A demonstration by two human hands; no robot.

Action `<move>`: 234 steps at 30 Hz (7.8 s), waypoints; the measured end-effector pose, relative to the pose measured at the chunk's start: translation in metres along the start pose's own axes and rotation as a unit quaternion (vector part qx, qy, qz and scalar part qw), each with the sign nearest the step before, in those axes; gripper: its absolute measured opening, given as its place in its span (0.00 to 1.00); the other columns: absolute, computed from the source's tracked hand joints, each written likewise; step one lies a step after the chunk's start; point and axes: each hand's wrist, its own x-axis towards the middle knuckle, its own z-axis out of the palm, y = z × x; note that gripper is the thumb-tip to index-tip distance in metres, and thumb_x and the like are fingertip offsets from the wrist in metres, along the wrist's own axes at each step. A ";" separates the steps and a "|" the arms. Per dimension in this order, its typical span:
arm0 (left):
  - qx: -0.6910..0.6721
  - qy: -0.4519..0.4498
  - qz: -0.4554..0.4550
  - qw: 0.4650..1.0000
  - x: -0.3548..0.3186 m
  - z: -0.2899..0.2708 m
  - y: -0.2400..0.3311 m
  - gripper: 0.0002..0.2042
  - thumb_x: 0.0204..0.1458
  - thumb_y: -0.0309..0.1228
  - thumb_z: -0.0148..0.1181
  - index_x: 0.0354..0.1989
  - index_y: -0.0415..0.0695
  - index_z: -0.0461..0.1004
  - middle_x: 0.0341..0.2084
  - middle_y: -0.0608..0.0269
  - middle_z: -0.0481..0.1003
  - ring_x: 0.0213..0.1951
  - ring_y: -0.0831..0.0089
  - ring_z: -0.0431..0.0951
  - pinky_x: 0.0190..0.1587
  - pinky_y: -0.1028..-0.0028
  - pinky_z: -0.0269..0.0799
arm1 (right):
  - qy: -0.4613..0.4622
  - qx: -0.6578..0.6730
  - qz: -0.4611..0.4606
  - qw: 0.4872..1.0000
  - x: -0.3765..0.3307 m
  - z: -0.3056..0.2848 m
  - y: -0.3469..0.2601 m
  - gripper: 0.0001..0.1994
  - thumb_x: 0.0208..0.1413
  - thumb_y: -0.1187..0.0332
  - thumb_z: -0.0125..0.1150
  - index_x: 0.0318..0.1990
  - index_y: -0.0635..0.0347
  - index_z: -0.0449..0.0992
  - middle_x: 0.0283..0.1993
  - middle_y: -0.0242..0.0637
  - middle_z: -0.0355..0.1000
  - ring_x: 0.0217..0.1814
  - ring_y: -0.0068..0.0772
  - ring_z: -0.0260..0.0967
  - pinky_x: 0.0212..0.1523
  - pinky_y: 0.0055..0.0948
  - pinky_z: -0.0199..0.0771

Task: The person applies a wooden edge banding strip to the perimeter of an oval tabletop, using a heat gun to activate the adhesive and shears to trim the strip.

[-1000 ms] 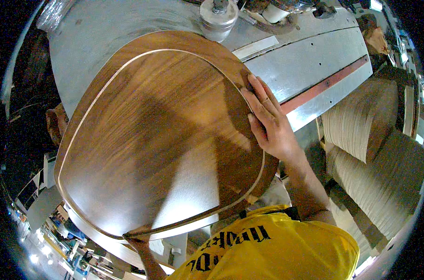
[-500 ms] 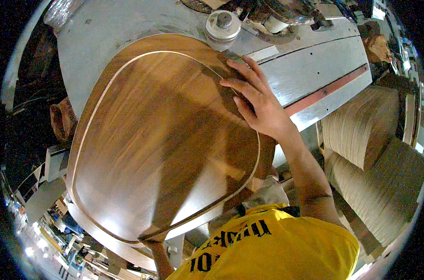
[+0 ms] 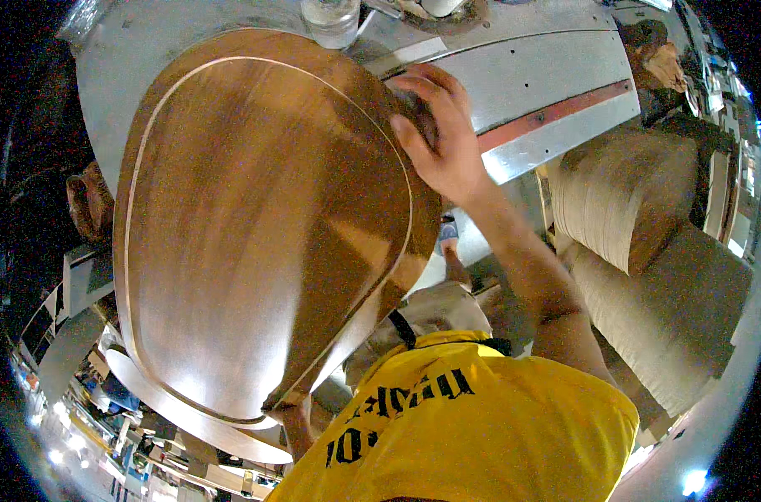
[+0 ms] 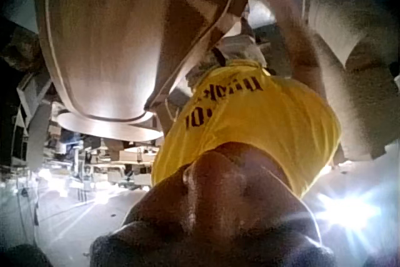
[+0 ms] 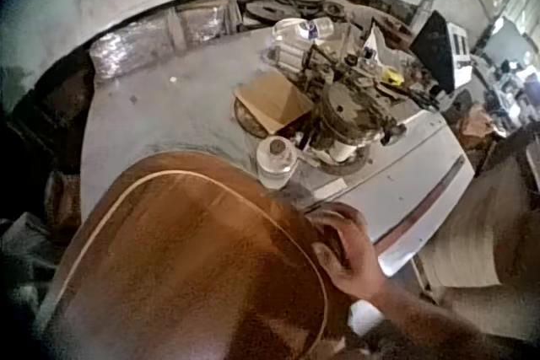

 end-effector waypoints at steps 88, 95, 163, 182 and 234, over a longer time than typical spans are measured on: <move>0.033 -0.091 -0.032 0.995 0.028 -0.079 -0.034 0.40 0.55 0.68 0.54 0.66 0.48 0.62 0.56 0.59 0.67 0.56 0.61 0.68 0.57 0.59 0.68 | 0.094 -0.170 0.159 0.968 0.005 0.117 -0.033 0.36 0.44 0.48 0.70 0.61 0.57 0.74 0.51 0.45 0.69 0.56 0.49 0.63 0.57 0.52 0.59; 0.026 -0.135 -0.039 0.990 0.018 -0.094 -0.062 0.39 0.54 0.67 0.56 0.64 0.48 0.65 0.53 0.58 0.70 0.52 0.62 0.72 0.54 0.61 0.72 | 0.118 -0.146 0.137 0.973 0.025 0.116 -0.023 0.28 0.42 0.50 0.73 0.50 0.57 0.80 0.43 0.43 0.74 0.46 0.49 0.73 0.46 0.48 0.72; 0.462 -0.541 0.680 0.178 -0.379 0.419 -0.165 0.30 0.46 0.63 0.68 0.44 0.48 0.83 0.34 0.55 0.83 0.38 0.55 0.83 0.41 0.57 0.77 | 0.563 -0.155 0.396 0.708 -0.423 -0.184 0.100 0.32 0.52 0.55 0.74 0.55 0.76 0.77 0.51 0.55 0.76 0.53 0.50 0.74 0.56 0.42 0.72; 0.448 -0.591 0.650 -0.164 -0.342 0.042 -0.256 0.53 0.47 0.53 0.71 0.76 0.41 0.48 0.72 0.41 0.55 0.72 0.44 0.55 0.70 0.44 0.52 | 0.489 -0.025 0.470 0.734 -0.382 -0.163 0.042 0.38 0.58 0.59 0.69 0.70 0.71 0.59 0.62 0.54 0.54 0.62 0.52 0.60 0.63 0.43 0.64; 0.175 -0.369 0.913 -0.018 -0.764 0.251 -0.086 0.23 0.58 0.41 0.62 0.63 0.53 0.73 0.38 0.52 0.79 0.39 0.53 0.81 0.39 0.59 0.77 | 0.396 -0.068 -0.095 0.911 0.034 -0.321 -0.125 0.21 0.54 0.64 0.61 0.57 0.48 0.76 0.53 0.45 0.62 0.58 0.51 0.55 0.59 0.51 0.54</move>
